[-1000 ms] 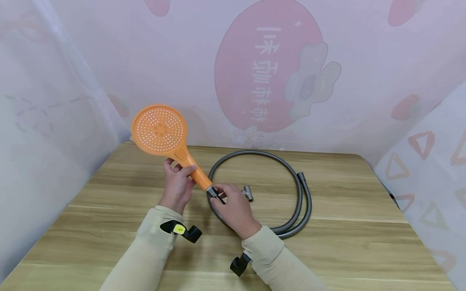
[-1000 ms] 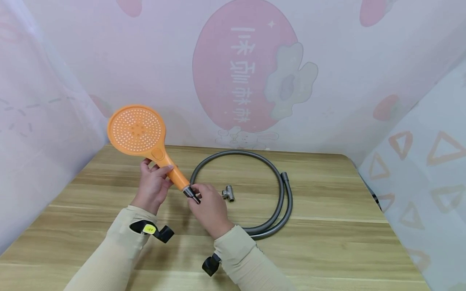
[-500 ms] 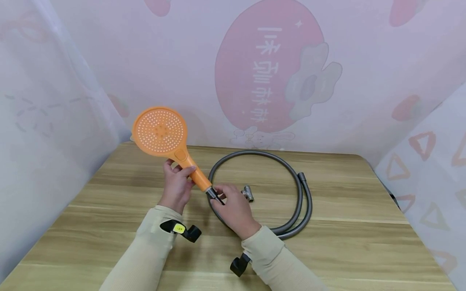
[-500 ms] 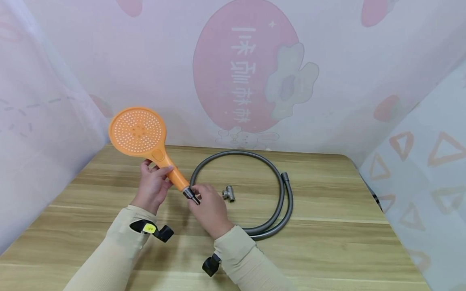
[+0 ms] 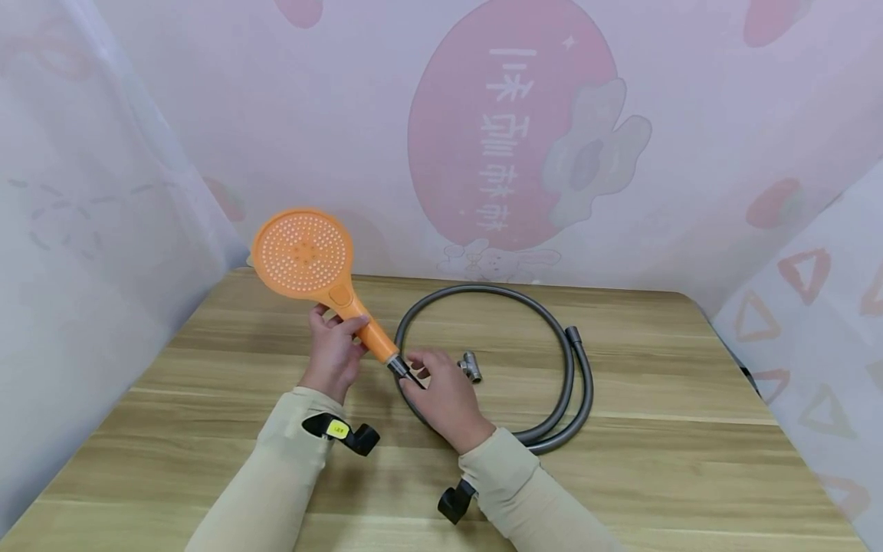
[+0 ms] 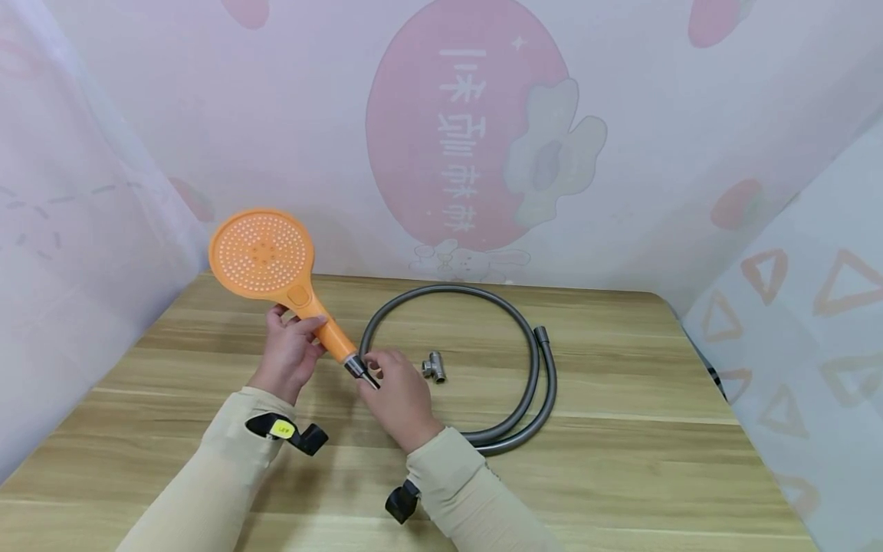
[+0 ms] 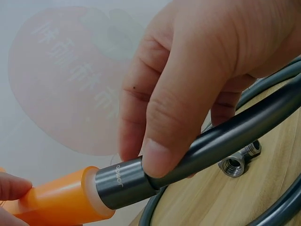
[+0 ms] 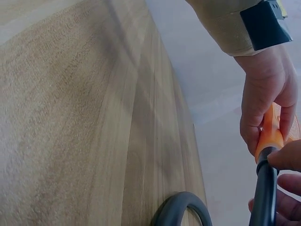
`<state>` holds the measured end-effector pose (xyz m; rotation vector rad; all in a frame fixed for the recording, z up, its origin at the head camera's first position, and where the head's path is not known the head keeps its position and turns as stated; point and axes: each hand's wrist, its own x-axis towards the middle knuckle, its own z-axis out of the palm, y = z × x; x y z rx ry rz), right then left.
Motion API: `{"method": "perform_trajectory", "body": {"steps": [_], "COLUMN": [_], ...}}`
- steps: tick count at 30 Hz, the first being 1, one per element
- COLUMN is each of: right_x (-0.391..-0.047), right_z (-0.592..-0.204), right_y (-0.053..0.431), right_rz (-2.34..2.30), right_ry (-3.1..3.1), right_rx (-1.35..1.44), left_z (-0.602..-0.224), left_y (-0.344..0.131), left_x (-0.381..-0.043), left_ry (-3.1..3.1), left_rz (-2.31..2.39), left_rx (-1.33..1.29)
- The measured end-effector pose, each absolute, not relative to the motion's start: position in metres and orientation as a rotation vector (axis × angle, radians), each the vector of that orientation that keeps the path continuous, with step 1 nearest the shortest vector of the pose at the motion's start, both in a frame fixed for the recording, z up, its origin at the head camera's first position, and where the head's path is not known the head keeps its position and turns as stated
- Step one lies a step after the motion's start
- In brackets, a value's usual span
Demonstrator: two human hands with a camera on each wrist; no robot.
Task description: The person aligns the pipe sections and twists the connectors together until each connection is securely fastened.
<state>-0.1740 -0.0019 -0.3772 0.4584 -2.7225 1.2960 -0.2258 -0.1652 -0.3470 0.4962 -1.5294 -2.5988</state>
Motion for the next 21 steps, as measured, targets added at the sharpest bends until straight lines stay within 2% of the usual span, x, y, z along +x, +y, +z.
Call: {"method": "perform_trajectory", "body": {"steps": [21], "right_x": [-0.178], "right_z": [-0.385], "right_y": [-0.002], "right_rz": [1.254], "right_ry": [-2.756], "right_rx": [0.481], "left_z": [-0.364], "left_y": [-0.173], "left_x": [-0.239], "left_ry": [-1.552], "left_rz": [-2.615], "left_rx": [0.612]}}
